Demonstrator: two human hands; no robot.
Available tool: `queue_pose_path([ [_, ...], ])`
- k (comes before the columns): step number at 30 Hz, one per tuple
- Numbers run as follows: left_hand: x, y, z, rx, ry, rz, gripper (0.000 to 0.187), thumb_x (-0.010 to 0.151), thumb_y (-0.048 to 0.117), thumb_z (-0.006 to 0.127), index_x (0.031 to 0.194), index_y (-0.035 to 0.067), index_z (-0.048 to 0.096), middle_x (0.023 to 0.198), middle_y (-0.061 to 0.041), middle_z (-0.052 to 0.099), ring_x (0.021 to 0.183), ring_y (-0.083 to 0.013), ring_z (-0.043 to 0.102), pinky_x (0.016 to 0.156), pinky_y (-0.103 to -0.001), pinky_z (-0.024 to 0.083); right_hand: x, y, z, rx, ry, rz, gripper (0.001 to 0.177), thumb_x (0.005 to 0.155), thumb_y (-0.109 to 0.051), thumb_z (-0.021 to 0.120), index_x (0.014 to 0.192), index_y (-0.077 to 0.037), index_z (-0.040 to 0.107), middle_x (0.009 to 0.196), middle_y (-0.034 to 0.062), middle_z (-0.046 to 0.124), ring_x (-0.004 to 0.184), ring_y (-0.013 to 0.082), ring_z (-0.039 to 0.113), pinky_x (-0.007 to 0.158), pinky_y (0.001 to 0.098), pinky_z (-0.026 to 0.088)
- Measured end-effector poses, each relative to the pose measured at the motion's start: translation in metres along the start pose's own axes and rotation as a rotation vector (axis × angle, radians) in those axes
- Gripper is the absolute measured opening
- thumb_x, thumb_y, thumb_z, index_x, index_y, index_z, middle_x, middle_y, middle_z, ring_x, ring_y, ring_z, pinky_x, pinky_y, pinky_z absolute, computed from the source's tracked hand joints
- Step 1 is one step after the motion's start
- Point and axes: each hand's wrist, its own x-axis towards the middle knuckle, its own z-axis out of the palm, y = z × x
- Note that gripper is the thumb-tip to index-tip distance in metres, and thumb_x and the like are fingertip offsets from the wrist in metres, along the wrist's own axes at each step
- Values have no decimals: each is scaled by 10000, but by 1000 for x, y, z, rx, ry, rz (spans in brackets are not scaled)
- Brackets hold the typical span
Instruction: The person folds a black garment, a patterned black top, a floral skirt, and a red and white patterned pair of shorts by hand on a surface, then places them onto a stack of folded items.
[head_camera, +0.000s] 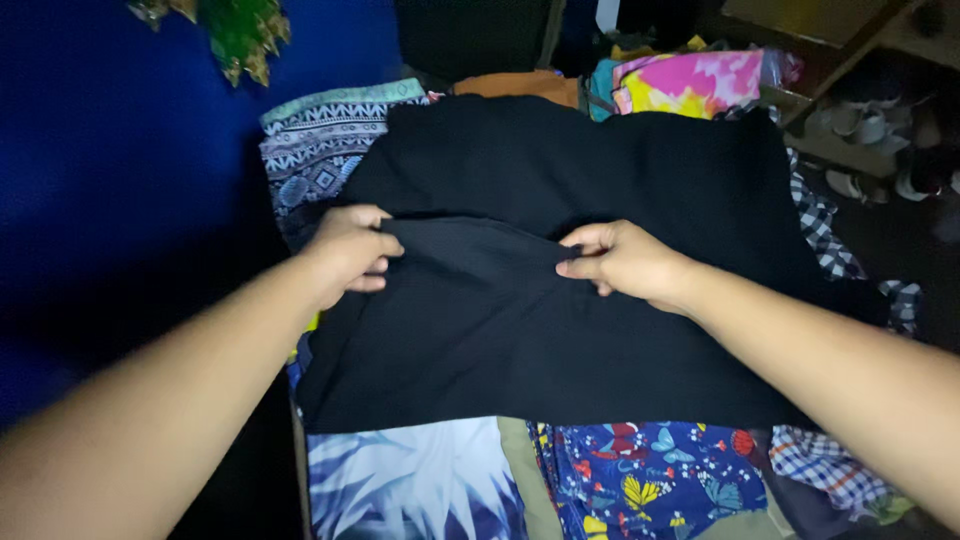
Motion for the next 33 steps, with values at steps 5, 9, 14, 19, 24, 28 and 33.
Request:
queue_pose_path([
  [5, -68, 0, -30, -138, -293, -329, 812, 858, 8, 707, 1541, 204, 313, 1041, -102, 685, 871, -206, 654, 893, -508, 614, -39, 0, -1, 340, -319, 238, 496, 840, -197, 731, 1316, -95, 633, 945, 156, 762, 813, 228, 713, 789, 388, 592],
  [9, -89, -25, -35, 6, -545, -376, 599, 838, 51, 680, 1407, 99, 500, 1222, -110, 713, 1126, -232, 698, 1056, -507, 531, -57, 16, 15, 460, -403, 265, 419, 835, -174, 718, 1242, -95, 661, 1118, 166, 780, 999, 225, 767, 903, 391, 598],
  [14, -88, -66, -12, -149, -505, -314, 534, 878, 134, 636, 1402, 211, 567, 1249, -93, 609, 1221, -275, 538, 1098, -499, 440, -63, 21, 47, 555, -166, 300, 428, 979, -327, 677, 1217, 23, 739, 1025, 87, 590, 968, 230, 647, 951, 401, 597],
  [19, -81, -81, 15, -163, -191, -109, 357, 872, 157, 721, 1227, 198, 733, 1299, -48, 668, 1191, -199, 572, 1048, -391, 452, -78, 7, 70, 435, -31, 231, 370, 900, -147, 716, 1263, -79, 706, 961, -12, 640, 886, 108, 628, 883, 335, 534],
  [24, -77, -69, 21, -170, -72, -83, 484, 822, 58, 738, 1280, 213, 715, 1396, -87, 654, 1300, -377, 530, 1049, -435, 464, -86, 3, 67, 446, -97, 177, 615, 825, 0, 679, 1400, -219, 660, 908, 32, 633, 813, 136, 571, 823, 324, 521],
  [28, -87, -50, 14, -101, -86, -48, 701, 777, -31, 712, 1420, 230, 616, 1516, -108, 563, 1364, -295, 538, 1074, -505, 439, -77, 19, 63, 562, -18, 216, 572, 888, -65, 685, 1451, -122, 599, 1124, 109, 623, 969, 167, 608, 921, 325, 536],
  [33, -109, -38, 17, 275, -190, -169, 891, 802, -32, 726, 1565, 312, 420, 1608, -113, 372, 1411, -347, 467, 1150, -510, 439, -71, 33, 69, 638, -16, 190, 664, 818, 5, 680, 1463, -47, 533, 1228, 173, 686, 1038, 201, 700, 981, 330, 574],
])
